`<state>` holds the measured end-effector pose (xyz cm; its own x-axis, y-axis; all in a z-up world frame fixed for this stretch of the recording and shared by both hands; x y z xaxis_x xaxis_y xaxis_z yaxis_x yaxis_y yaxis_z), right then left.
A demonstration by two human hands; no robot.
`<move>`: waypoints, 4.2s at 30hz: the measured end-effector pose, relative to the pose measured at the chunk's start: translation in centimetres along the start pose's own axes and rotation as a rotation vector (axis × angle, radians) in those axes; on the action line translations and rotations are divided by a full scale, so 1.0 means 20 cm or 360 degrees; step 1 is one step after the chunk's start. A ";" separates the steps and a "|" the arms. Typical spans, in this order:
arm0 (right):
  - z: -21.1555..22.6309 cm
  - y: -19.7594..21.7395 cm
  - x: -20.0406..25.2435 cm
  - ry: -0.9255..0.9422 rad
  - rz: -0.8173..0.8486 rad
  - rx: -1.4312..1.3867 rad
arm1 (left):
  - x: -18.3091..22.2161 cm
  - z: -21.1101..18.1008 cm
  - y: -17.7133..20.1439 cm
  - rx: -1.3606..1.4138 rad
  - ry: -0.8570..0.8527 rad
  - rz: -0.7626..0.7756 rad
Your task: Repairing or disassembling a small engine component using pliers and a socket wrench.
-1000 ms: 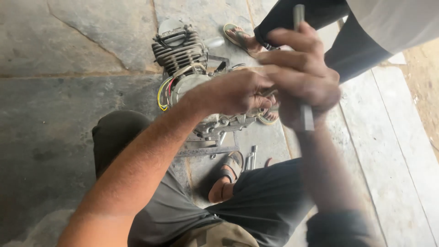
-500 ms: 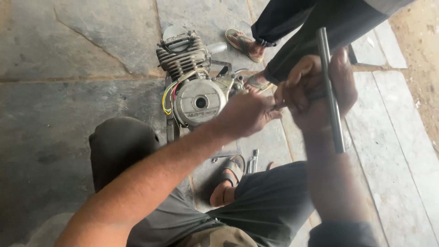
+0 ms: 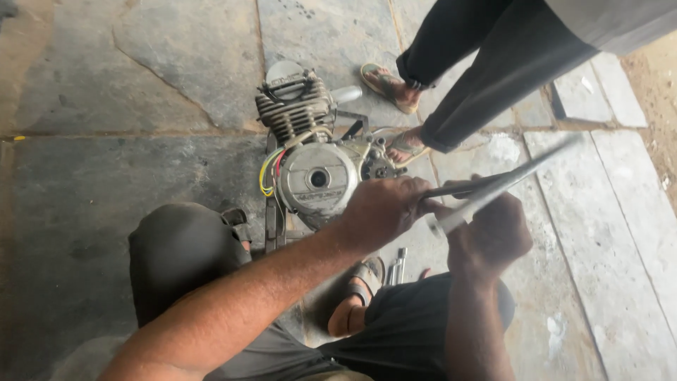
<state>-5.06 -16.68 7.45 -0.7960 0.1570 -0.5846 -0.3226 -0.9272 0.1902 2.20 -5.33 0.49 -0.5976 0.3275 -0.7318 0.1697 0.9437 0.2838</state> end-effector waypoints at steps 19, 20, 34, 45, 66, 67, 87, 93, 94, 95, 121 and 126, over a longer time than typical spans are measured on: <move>0.01 -0.10 -0.08 -0.0079 0.0325 0.0717 | -0.05 -0.01 0.01 0.0321 0.0042 0.0616; 0.00 -0.10 -0.08 -0.0076 0.0337 0.0722 | -0.04 -0.01 0.00 0.0347 0.0073 0.0625; 0.01 -0.11 -0.06 -0.0057 0.0139 0.0681 | -0.07 0.03 0.00 -0.0136 -0.0105 0.0292; 0.21 -0.13 -0.28 -0.0006 0.0159 0.1094 | -0.23 0.21 0.22 0.0193 0.0033 0.0410; -0.31 -0.38 -0.60 -0.0159 0.0051 0.0570 | -0.19 0.64 0.10 -0.0066 0.0579 0.0506; -0.31 -0.39 -0.60 -0.0147 0.0062 0.0585 | -0.21 0.60 0.12 -0.0013 0.0546 0.0472; 0.39 -0.61 -0.63 0.1254 0.0815 0.0972 | -0.25 0.53 0.13 -0.0077 0.0269 0.0354; 0.26 -0.70 -0.57 0.1343 0.0562 0.0857 | -0.22 0.52 0.16 -0.0113 0.0145 0.0174; 0.26 -0.68 -0.58 0.1253 0.0515 0.0741 | -0.22 0.50 0.18 -0.0106 0.0184 0.0156; 0.26 -0.65 -0.60 0.1173 0.0458 0.0629 | -0.23 0.48 0.19 -0.0104 0.0207 0.0138; 0.44 -0.70 -0.67 0.1870 0.0786 0.2006 | -0.37 0.24 0.32 -0.0038 -0.0122 -0.0023; 0.33 -0.75 -0.72 0.1293 0.0683 0.2380 | -0.37 0.34 0.28 0.0121 0.0161 0.0090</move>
<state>7.86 -2.83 18.15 -0.6592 -0.6203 -0.4251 -0.7003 0.3005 0.6475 12.91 -2.06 3.26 -0.6609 0.3774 -0.6487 0.2619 0.9260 0.2719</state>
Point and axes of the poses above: each hand's wrist, its own x-axis away from the middle knuckle, its own y-axis out of the back of the hand, z = x × y, the point moved 9 cm from there along -x, towards the middle knuckle, and after that the axes turned 8 degrees about -y, right-handed, at the moved point
